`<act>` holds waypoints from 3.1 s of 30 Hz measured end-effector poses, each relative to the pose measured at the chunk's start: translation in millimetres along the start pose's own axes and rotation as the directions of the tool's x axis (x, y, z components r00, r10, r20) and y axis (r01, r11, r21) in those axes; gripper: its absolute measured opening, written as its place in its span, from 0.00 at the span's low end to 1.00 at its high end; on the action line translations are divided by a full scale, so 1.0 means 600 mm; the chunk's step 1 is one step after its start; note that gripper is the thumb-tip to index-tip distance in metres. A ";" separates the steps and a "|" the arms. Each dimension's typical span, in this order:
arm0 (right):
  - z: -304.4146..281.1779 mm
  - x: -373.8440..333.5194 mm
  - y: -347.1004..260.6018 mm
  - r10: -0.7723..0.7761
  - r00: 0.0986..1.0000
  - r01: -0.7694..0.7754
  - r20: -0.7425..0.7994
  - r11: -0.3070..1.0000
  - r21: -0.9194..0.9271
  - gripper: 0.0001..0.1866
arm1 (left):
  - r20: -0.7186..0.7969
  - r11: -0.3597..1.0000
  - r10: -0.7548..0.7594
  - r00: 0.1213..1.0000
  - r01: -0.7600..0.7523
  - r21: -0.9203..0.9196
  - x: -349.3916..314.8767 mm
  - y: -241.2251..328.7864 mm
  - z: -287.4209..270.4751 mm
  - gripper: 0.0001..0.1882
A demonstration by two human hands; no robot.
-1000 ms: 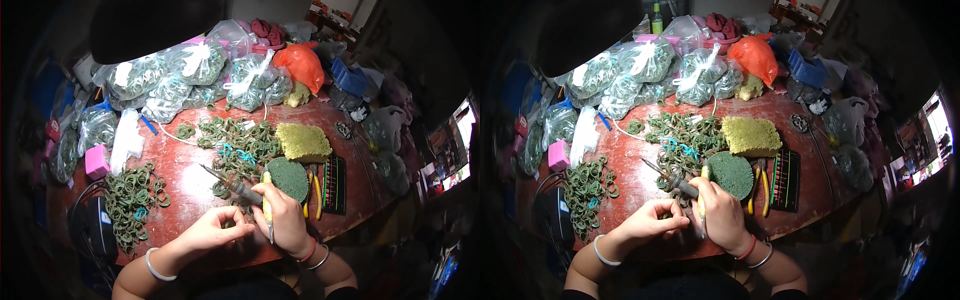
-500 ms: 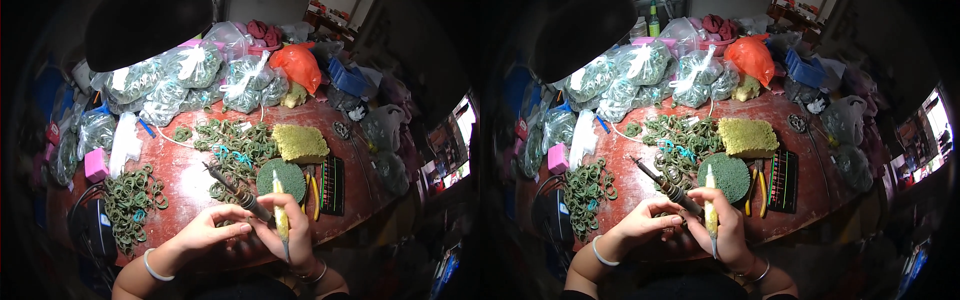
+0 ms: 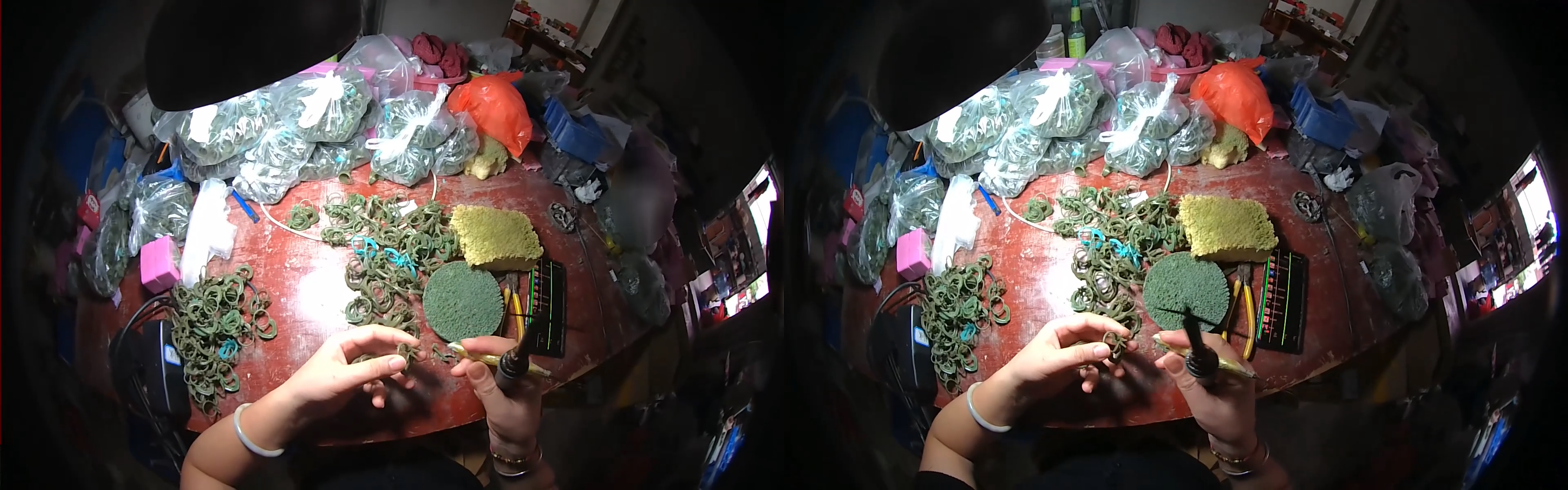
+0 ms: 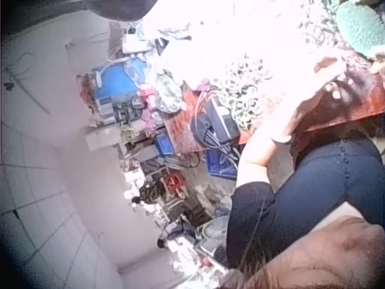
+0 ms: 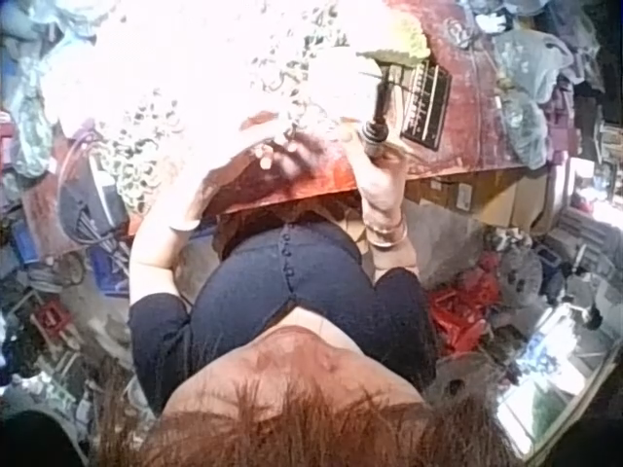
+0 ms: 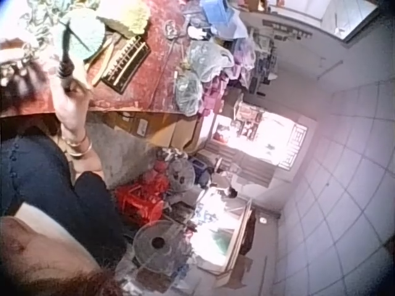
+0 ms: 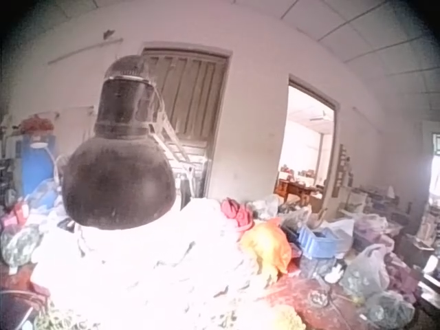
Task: Assembling small green plastic rings using a soldering iron tool at a workspace.
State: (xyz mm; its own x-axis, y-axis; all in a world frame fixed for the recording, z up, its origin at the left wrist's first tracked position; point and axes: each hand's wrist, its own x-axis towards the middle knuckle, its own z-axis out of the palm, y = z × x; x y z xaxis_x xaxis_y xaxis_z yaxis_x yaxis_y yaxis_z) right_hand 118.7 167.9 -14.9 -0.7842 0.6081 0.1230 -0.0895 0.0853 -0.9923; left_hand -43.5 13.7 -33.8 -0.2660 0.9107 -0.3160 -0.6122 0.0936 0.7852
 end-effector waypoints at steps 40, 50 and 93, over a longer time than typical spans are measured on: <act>-0.004 0.026 -0.027 0.217 0.976 -0.220 0.034 0.967 0.131 0.06 | 0.104 0.987 -0.018 0.994 0.001 0.159 -0.002 -0.001 -0.004 0.20; 0.002 0.016 0.011 0.341 0.934 -0.353 0.103 0.842 0.408 0.12 | 0.254 0.996 0.022 0.967 0.001 -0.090 -0.004 0.001 -0.003 0.23; 0.040 -0.014 0.043 0.054 0.997 -0.026 -0.051 0.897 0.441 0.15 | 0.390 0.968 0.091 0.916 0.010 -0.251 -0.005 -0.007 -0.013 0.26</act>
State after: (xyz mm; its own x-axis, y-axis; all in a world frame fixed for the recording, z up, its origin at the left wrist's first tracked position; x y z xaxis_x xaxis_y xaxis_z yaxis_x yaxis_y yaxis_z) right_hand 108.2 146.1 -41.9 -0.7554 0.6516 0.0696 -0.3305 -0.2870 -0.8991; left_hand -45.9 7.4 -40.2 -0.0097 0.9999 -0.0102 -0.7822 -0.0012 0.6230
